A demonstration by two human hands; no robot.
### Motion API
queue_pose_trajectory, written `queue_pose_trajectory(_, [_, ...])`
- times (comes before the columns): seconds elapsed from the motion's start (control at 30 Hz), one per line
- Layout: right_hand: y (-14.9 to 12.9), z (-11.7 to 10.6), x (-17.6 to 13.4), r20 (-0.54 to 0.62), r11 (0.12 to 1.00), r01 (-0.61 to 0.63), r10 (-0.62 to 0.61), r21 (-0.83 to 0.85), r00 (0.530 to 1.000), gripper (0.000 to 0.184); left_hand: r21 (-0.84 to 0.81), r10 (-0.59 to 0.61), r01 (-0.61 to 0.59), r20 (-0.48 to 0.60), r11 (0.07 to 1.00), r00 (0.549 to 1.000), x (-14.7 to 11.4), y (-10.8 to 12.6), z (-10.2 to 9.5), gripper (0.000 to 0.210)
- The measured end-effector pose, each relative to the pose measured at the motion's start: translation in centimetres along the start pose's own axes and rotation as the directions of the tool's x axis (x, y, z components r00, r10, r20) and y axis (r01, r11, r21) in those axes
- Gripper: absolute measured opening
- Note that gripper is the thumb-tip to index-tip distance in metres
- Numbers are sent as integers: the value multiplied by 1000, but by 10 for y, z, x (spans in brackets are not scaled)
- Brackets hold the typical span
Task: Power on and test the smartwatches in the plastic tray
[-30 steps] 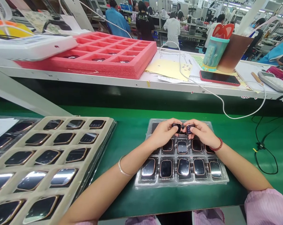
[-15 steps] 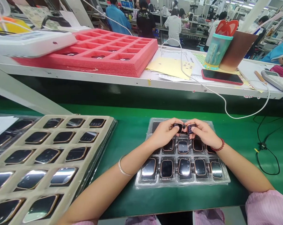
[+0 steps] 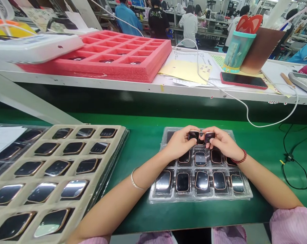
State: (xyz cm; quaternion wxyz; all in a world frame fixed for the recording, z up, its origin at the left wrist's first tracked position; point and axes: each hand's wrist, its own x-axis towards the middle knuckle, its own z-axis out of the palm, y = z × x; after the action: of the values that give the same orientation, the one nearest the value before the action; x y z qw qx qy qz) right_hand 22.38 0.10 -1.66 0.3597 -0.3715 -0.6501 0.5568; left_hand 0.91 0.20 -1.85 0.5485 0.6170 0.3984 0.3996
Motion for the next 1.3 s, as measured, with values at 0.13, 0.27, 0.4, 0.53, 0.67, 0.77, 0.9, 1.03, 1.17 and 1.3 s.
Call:
queue_pose_trajectory(0.13, [1, 0, 0, 22, 1000, 12, -12, 4, 1000, 37, 14, 9, -8, -46, 1000, 999, 1, -2, -2, 28])
queue_pose_trajectory(0.27, [3, 0, 1, 45, 999, 45, -44, -16, 998, 38, -23, -1, 0, -70, 1000, 998, 2, 0, -3, 29])
queue_pose_trajectory(0.4, [5, -1, 0, 51, 998, 61, -60, -23, 997, 38, -48, -6, 5, -36, 999, 999, 2, 0, -3, 29])
queue_pose_trajectory(0.53, [4, -1, 0, 55, 997, 71, -71, -9, 996, 40, -63, -15, 13, -18, 998, 1000, 1, -1, -2, 36])
queue_pose_trajectory(0.67, [4, 0, 0, 49, 998, 63, -62, -15, 997, 38, -53, -14, 13, -9, 999, 1000, 2, -3, -3, 33])
queue_pose_trajectory(0.77, [3, 0, -1, 46, 998, 54, -53, -27, 998, 37, -51, -16, 15, -8, 999, 1000, 3, -4, -3, 31])
queue_pose_trajectory(0.9, [1, 1, -1, 53, 997, 71, -71, -10, 996, 44, -67, -12, 11, -18, 998, 1000, 3, -4, -3, 45])
queue_pose_trajectory(1.03, [1, 2, -2, 58, 997, 70, -69, -13, 996, 43, -85, -20, 18, -25, 996, 999, 3, -4, -1, 45])
queue_pose_trajectory(1.17, [2, 1, -1, 43, 998, 51, -49, -32, 998, 34, -73, -7, 6, -21, 997, 1000, 3, -3, -2, 31])
queue_pose_trajectory(1.3, [1, 0, -2, 55, 997, 71, -69, -36, 996, 40, -33, 8, -9, -29, 999, 1000, 2, -2, -3, 30])
